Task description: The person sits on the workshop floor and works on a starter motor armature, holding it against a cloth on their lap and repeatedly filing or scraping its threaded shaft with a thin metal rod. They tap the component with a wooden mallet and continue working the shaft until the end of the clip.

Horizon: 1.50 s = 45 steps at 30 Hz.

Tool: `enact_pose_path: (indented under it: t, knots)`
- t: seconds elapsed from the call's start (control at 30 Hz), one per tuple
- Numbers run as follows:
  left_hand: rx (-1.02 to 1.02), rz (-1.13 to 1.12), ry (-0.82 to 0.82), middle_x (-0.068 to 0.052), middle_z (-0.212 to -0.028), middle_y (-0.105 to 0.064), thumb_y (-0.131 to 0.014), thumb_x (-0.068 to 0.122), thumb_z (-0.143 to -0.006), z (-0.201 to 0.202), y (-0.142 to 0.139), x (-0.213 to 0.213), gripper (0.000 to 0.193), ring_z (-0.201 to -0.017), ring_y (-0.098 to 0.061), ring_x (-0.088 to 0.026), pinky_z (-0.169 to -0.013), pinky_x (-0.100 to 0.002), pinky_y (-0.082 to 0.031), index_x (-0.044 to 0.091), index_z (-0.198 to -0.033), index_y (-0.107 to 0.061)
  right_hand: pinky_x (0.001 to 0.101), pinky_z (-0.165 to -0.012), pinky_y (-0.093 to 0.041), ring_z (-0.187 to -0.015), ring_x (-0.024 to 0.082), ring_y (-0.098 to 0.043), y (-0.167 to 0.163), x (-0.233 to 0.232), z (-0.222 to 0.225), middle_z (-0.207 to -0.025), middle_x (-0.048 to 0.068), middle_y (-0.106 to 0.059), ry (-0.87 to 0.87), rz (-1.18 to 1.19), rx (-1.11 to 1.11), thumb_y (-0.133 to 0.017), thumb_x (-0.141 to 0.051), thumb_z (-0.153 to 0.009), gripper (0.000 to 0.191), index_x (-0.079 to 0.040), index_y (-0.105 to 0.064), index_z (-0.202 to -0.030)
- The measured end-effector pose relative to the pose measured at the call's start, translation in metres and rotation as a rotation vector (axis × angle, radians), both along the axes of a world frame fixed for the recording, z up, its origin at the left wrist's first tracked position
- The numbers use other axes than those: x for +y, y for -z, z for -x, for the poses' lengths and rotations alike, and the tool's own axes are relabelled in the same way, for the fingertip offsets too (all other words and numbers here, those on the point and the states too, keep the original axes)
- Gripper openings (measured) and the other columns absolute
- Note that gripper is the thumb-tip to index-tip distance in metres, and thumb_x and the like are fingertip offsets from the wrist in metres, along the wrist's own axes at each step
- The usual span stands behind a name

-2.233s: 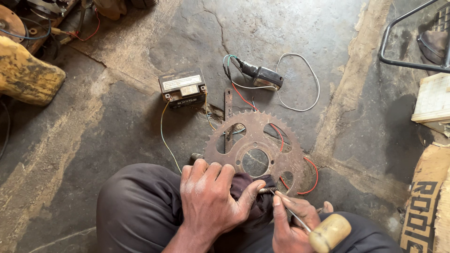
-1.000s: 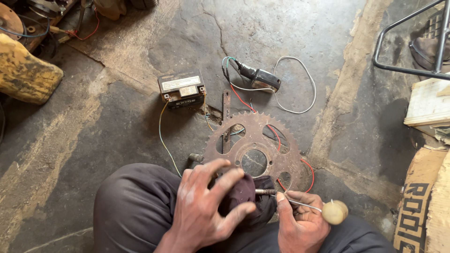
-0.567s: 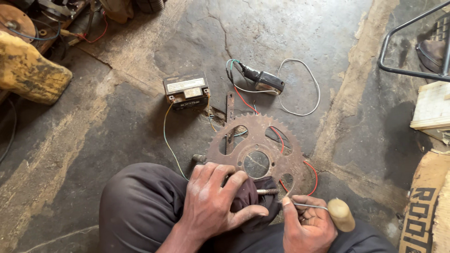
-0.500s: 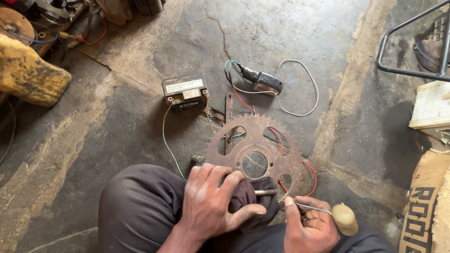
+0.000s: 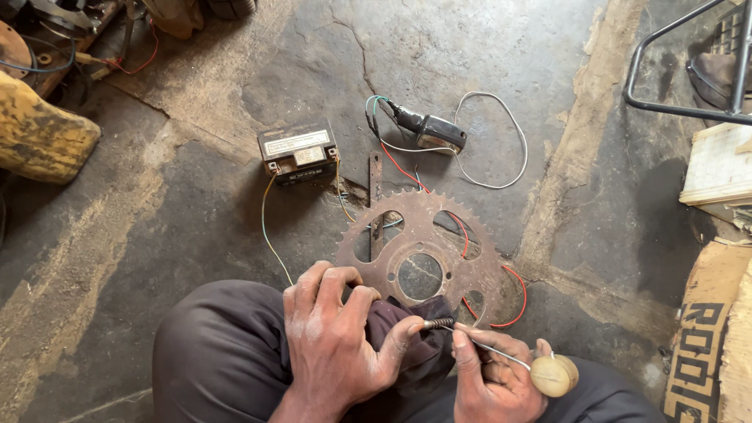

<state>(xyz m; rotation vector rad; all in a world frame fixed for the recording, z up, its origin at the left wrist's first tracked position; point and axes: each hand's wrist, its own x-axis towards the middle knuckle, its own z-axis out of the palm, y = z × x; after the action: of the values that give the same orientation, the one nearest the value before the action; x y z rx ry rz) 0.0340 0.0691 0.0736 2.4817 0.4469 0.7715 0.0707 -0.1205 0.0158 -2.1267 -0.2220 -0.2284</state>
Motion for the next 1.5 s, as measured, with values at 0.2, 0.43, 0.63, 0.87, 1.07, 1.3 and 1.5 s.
enact_pose_path:
  t: [0.2,0.43,0.63,0.87,1.07,1.3,1.5]
  knots:
    - [0.035,0.064,-0.002,-0.011,-0.111,-0.064,-0.076,0.054,-0.08,-0.002,-0.004,0.001,0.047,-0.115,-0.056,-0.037,-0.092,-0.051,-0.041,0.009,-0.09,-0.071,0.0401,-0.13,-0.015,-0.074,0.004,-0.071,0.0,0.005,0.001,-0.081,0.0,-0.077,0.028,0.036,-0.067,-0.081,-0.011,-0.084,0.018,-0.01,-0.066,-0.094]
    - [-0.093,0.17,0.318,-0.009,-0.124,-0.064,-0.084,0.034,-0.084,0.006,-0.009,0.007,0.041,-0.12,-0.061,-0.03,-0.101,-0.046,-0.046,0.013,-0.117,-0.071,0.0377,-0.126,-0.022,-0.073,0.008,-0.071,0.01,0.003,0.003,-0.083,0.005,-0.077,0.029,0.004,-0.071,-0.081,-0.004,-0.083,0.019,-0.005,-0.065,-0.094]
    - [0.065,0.128,0.461,-0.011,-0.129,-0.063,-0.082,0.021,-0.075,0.013,-0.012,0.015,0.053,-0.12,-0.061,-0.032,-0.099,-0.05,-0.044,0.015,-0.125,-0.069,0.0365,-0.111,-0.039,-0.075,0.01,-0.073,0.024,-0.01,0.007,-0.091,0.011,-0.079,0.005,-0.323,0.087,-0.074,0.003,-0.089,0.019,-0.001,-0.061,-0.103]
    - [0.055,0.16,0.464,-0.014,-0.132,-0.062,-0.081,0.009,-0.074,0.015,-0.005,0.016,0.058,-0.121,-0.061,-0.036,-0.099,-0.047,-0.051,0.009,-0.13,-0.067,0.0376,-0.117,-0.035,-0.078,0.011,-0.073,0.03,-0.015,0.009,-0.093,0.012,-0.078,-0.011,-0.297,0.049,-0.073,0.004,-0.089,0.019,-0.002,-0.061,-0.102]
    - [-0.058,0.255,0.313,-0.014,-0.118,-0.067,-0.091,0.019,-0.066,0.023,0.005,0.015,0.055,-0.104,-0.072,-0.032,-0.088,-0.04,-0.061,0.009,-0.116,-0.071,0.0384,-0.128,-0.031,-0.086,0.013,-0.074,0.034,-0.009,0.011,-0.095,0.013,-0.077,-0.041,-0.306,-0.026,-0.074,0.002,-0.09,0.02,-0.004,-0.06,-0.104]
    - [-0.096,0.169,0.264,-0.012,-0.112,-0.073,-0.092,0.023,-0.064,0.024,0.01,0.016,0.055,-0.1,-0.075,-0.029,-0.087,-0.04,-0.06,0.004,-0.111,-0.071,0.0323,-0.116,-0.048,-0.091,0.018,-0.076,0.039,0.001,0.013,-0.1,0.017,-0.076,-0.075,-0.419,-0.06,-0.073,0.004,-0.093,0.021,-0.002,-0.058,-0.106]
    - [-0.09,0.116,0.236,-0.011,-0.112,-0.073,-0.091,0.022,-0.061,0.021,0.006,0.012,0.056,-0.098,-0.071,-0.032,-0.088,-0.041,-0.06,0.005,-0.111,-0.073,0.0307,-0.091,-0.062,-0.09,0.021,-0.078,0.033,0.007,0.009,-0.103,0.021,-0.075,-0.044,-0.504,0.075,-0.07,0.007,-0.09,0.021,0.002,-0.059,-0.108]
